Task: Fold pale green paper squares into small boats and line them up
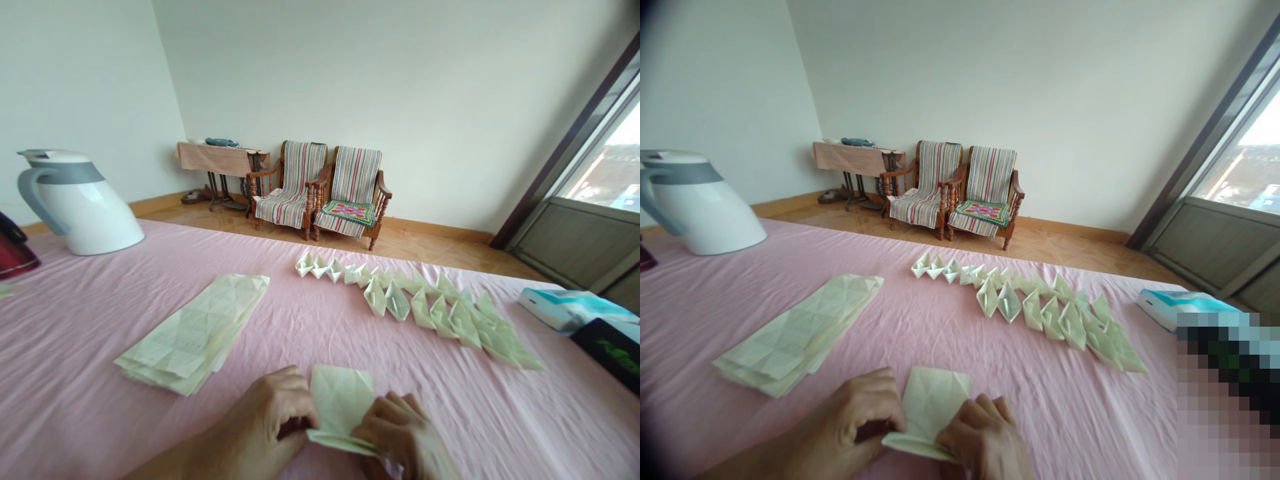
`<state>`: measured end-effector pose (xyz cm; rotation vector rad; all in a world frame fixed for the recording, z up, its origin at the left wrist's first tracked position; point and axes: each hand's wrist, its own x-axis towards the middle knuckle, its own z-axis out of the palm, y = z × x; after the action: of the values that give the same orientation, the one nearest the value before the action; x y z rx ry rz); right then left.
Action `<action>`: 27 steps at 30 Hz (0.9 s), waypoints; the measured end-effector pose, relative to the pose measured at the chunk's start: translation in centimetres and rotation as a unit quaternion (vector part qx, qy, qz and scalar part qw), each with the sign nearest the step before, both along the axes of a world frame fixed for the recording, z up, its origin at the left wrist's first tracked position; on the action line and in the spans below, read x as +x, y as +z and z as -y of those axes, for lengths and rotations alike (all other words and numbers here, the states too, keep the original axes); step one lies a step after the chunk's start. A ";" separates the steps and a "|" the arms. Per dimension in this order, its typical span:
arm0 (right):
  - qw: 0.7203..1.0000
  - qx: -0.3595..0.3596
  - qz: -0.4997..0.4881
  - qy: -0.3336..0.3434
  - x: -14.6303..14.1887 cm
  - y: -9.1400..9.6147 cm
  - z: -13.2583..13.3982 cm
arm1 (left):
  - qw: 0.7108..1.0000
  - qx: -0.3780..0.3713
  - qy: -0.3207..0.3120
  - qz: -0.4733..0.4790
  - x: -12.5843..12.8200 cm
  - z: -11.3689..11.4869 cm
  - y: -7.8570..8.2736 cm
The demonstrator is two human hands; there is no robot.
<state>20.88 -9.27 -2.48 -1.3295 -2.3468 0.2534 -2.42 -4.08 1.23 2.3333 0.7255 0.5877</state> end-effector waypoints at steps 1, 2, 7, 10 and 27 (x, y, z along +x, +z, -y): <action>1.000 -0.006 0.001 -0.005 -0.1 -0.1 0.0 | 1.000 -0.011 0.008 -0.006 0.0 0.1 -0.1; 1.000 -0.008 -0.002 -0.011 -0.2 -0.3 0.0 | 0.999 -0.022 0.022 -0.012 0.0 0.1 -0.2; 0.996 0.010 -0.039 -0.080 -0.5 -2.2 0.0 | 0.988 -0.085 0.127 -0.003 0.4 0.4 -1.0; 0.981 0.077 -0.102 -0.149 -0.7 -3.8 0.0 | 0.984 -0.084 0.155 0.021 0.5 0.5 -1.5; 0.960 0.094 -0.175 -0.197 -2.1 -4.2 -0.7 | 0.989 0.007 0.148 -0.029 0.6 0.9 -1.8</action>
<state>18.81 -8.53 -6.72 -1.4828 -1.7276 0.1251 -1.84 -4.94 -0.62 2.2802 1.1099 0.6555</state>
